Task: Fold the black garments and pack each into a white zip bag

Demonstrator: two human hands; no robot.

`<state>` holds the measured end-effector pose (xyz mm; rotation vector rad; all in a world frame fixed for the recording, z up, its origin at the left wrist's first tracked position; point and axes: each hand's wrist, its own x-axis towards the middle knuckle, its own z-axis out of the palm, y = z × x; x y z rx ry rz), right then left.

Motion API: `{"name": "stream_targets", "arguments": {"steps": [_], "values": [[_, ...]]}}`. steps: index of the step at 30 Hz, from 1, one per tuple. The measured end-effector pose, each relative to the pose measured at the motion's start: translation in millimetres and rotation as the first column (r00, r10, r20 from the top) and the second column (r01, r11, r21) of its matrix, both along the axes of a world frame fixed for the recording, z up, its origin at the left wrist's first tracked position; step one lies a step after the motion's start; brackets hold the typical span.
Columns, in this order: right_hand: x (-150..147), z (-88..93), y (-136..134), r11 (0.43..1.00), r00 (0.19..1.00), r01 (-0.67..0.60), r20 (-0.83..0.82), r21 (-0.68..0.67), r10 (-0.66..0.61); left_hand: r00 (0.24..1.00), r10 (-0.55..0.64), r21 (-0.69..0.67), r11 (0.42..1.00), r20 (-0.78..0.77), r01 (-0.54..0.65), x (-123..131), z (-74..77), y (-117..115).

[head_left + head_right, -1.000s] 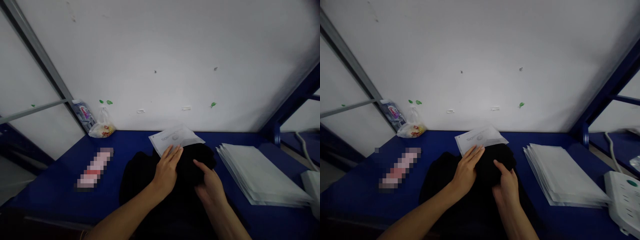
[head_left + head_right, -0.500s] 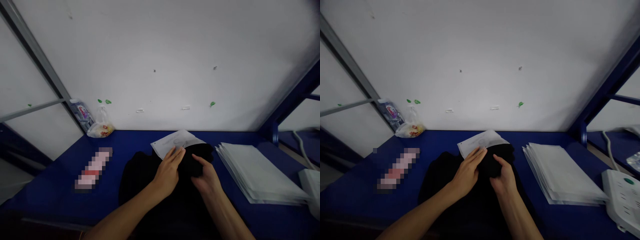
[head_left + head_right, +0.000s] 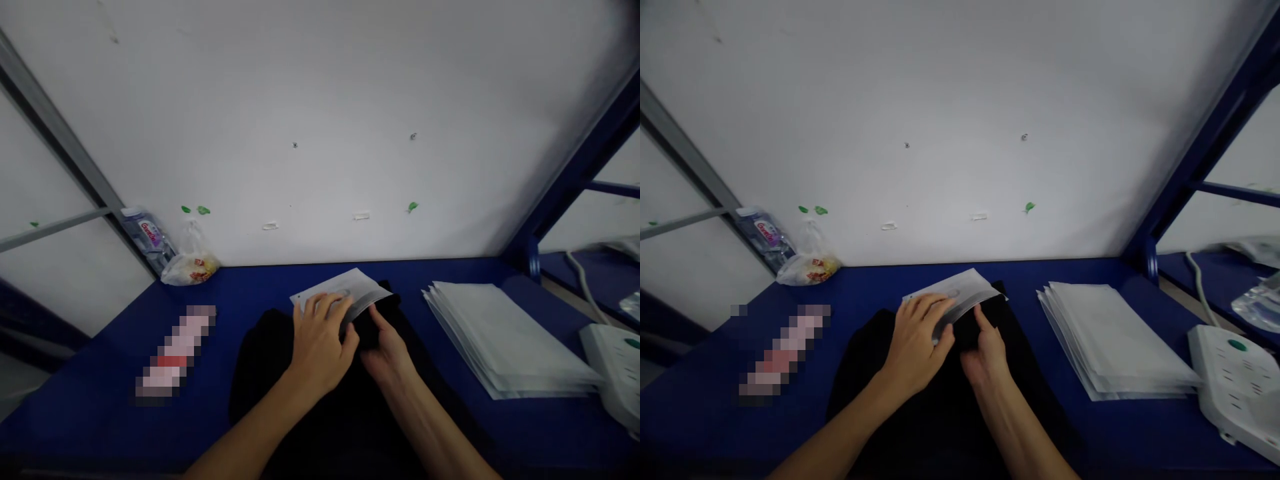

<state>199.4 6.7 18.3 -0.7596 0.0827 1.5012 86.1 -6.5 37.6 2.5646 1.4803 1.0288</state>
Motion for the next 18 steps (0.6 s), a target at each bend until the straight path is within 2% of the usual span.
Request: {"name": "stream_targets", "arguments": {"steps": [2, 5, 8, 11, 18], "values": [[-5.5, 1.4, -4.2, 0.998, 0.999, -0.043, -0.023, 0.036, 0.044, 0.996, 0.073, 0.073, 0.995, -0.050, -0.070, 2.4, -0.4, 2.3], [-13.1, 0.6, -8.2, 0.994, 0.994, -0.087, -0.060, 0.059, 0.091, 0.991, 0.090, 0.121, 0.990, -0.103, -0.078, 5.7, -6.9, 6.6], [-18.6, -1.9, -7.4, 0.997, 0.996, -0.073, -0.048, 0.007, 0.073, 0.994, 0.066, 0.169, 0.984, -0.083, -0.051, 8.3, -13.1, 7.7], [-21.3, -2.9, -4.3, 0.999, 0.998, -0.055, -0.016, 0.002, 0.055, 0.997, -0.017, 0.210, 0.977, -0.074, 0.032, 9.5, -14.1, 6.2], [-21.6, -5.7, -4.2, 0.992, 0.992, -0.021, 0.128, 0.123, 0.006, 0.997, -0.036, 0.212, 0.976, -0.068, 0.049, 5.3, -7.3, 6.5]]}}
